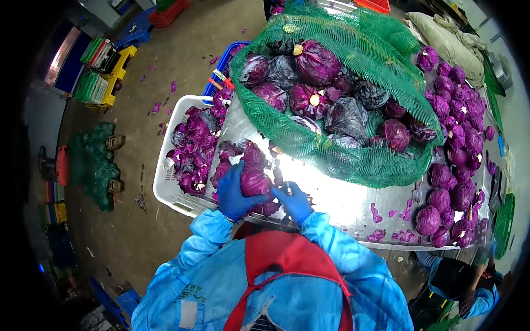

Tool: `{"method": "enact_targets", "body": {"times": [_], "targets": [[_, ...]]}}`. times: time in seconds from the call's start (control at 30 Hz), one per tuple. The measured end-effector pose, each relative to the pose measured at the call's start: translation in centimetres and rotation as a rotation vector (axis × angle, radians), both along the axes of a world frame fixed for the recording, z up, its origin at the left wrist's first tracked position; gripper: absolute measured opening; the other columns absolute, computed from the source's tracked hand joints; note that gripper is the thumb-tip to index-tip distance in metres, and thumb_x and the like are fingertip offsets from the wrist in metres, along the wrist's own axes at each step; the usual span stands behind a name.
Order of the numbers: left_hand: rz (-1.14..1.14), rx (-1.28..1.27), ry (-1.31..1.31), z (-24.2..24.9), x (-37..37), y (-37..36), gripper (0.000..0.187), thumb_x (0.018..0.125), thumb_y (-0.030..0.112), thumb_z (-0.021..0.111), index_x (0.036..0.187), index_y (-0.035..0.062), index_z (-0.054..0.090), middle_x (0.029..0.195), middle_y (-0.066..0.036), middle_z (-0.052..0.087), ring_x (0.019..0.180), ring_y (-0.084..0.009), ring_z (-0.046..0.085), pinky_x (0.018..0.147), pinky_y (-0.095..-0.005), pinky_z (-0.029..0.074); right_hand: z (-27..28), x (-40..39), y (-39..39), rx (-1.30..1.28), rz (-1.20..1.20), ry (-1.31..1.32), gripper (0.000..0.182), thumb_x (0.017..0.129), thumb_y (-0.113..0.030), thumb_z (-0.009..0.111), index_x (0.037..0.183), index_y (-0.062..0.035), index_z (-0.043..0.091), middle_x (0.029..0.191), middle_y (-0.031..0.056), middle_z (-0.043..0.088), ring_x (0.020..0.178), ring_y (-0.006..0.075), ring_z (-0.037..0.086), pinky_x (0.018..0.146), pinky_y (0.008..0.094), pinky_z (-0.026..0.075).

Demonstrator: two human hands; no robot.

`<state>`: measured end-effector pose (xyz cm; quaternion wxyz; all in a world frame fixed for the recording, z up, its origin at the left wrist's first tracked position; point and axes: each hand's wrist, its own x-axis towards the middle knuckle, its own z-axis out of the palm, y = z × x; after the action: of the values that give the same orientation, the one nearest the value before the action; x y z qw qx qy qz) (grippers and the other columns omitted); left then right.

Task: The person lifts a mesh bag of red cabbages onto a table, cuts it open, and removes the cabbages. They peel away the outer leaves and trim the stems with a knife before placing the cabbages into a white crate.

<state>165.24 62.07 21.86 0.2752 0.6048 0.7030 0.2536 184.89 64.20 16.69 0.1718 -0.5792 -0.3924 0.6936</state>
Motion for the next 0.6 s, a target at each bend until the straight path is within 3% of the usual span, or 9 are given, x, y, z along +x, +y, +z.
{"method": "enact_targets", "body": {"times": [0.03, 0.13, 0.17, 0.27, 0.3, 0.33, 0.43, 0.6], "targets": [[-0.005, -0.004, -0.001, -0.6, 0.1, -0.1, 0.112, 0.050, 0.055, 0.082, 0.135, -0.0001, 0.033, 0.132, -0.024, 0.039, 0.121, -0.0384, 0.041, 0.100, -0.0453, 0.035, -1.8, 0.4, -0.8, 0.253, -0.061, 0.069, 0.030, 0.088, -0.026, 0.060, 0.106, -0.0032, 0.052, 0.084, 0.0081, 0.061, 0.066, 0.0172, 0.061, 0.054, 0.0289, 0.048], [-0.039, 0.066, 0.028, -0.6, 1.3, -0.1, 0.115, 0.050, 0.056, 0.081, 0.135, -0.0022, 0.031, 0.136, -0.026, 0.035, 0.125, -0.0397, 0.036, 0.103, -0.0453, 0.031, 3.6, 1.0, -0.8, 0.427, 0.139, -0.119, 0.026, 0.088, -0.024, 0.059, 0.105, -0.0045, 0.052, 0.076, 0.0099, 0.060, 0.063, 0.0185, 0.061, 0.053, 0.0302, 0.047], [-0.049, 0.034, -0.006, -0.3, 1.5, 0.0, 0.114, 0.051, 0.056, 0.081, 0.135, -0.0029, 0.030, 0.136, -0.027, 0.034, 0.125, -0.0400, 0.035, 0.103, -0.0453, 0.031, 3.7, 1.0, -0.9, 0.407, 0.237, -0.252, 0.023, 0.089, -0.023, 0.055, 0.103, -0.0050, 0.053, 0.077, 0.0155, 0.059, 0.069, 0.0248, 0.063, 0.058, 0.0356, 0.048], [-0.061, -0.012, -0.079, 0.2, 1.7, 0.3, 0.109, 0.058, 0.053, 0.079, 0.135, -0.0047, 0.028, 0.136, -0.027, 0.034, 0.125, -0.0406, 0.035, 0.104, -0.0453, 0.030, 3.2, 1.5, -1.2, 0.481, 0.350, -0.328, 0.021, 0.089, -0.022, 0.053, 0.101, -0.0051, 0.053, 0.079, 0.0197, 0.059, 0.072, 0.0312, 0.062, 0.062, 0.0402, 0.047], [-0.050, 0.004, -0.087, -0.3, 1.5, 0.2, 0.107, 0.060, 0.052, 0.078, 0.135, -0.0050, 0.028, 0.136, -0.027, 0.034, 0.125, -0.0405, 0.035, 0.104, -0.0451, 0.031, 3.4, 1.6, -1.5, 0.455, 0.378, -0.290, 0.020, 0.089, -0.022, 0.052, 0.100, -0.0054, 0.053, 0.080, 0.0219, 0.058, 0.073, 0.0370, 0.060, 0.063, 0.0433, 0.046], [-0.038, 0.022, -0.095, -0.6, 1.4, 0.3, 0.104, 0.063, 0.050, 0.077, 0.135, -0.0053, 0.027, 0.135, -0.027, 0.034, 0.125, -0.0405, 0.036, 0.104, -0.0449, 0.031, 3.2, 1.6, -1.6, 0.467, 0.368, -0.292, 0.020, 0.089, -0.022, 0.052, 0.100, -0.0053, 0.052, 0.080, 0.0216, 0.059, 0.073, 0.0368, 0.060, 0.064, 0.0432, 0.047], [-0.058, 0.346, -0.026, 0.0, 1.9, 1.2, 0.073, 0.068, 0.044, 0.073, 0.122, 0.0032, 0.047, 0.109, -0.019, 0.050, 0.098, -0.0386, 0.051, 0.082, -0.0437, 0.043, 2.3, 1.7, -2.3, 0.461, 0.340, -0.281, 0.019, 0.089, -0.020, 0.052, 0.100, -0.0047, 0.052, 0.080, 0.0212, 0.059, 0.075, 0.0367, 0.061, 0.065, 0.0427, 0.047], [-0.088, 0.302, 0.002, -0.2, 1.8, 1.9, 0.074, 0.068, 0.044, 0.073, 0.122, 0.0022, 0.046, 0.110, -0.019, 0.050, 0.099, -0.0389, 0.051, 0.083, -0.0435, 0.043, 2.6, 1.7, -1.8, 0.384, 0.325, -0.238, 0.025, 0.088, -0.018, 0.052, 0.109, -0.0033, 0.052, 0.086, 0.0223, 0.061, 0.080, 0.0377, 0.061, 0.069, 0.0424, 0.048]]}}
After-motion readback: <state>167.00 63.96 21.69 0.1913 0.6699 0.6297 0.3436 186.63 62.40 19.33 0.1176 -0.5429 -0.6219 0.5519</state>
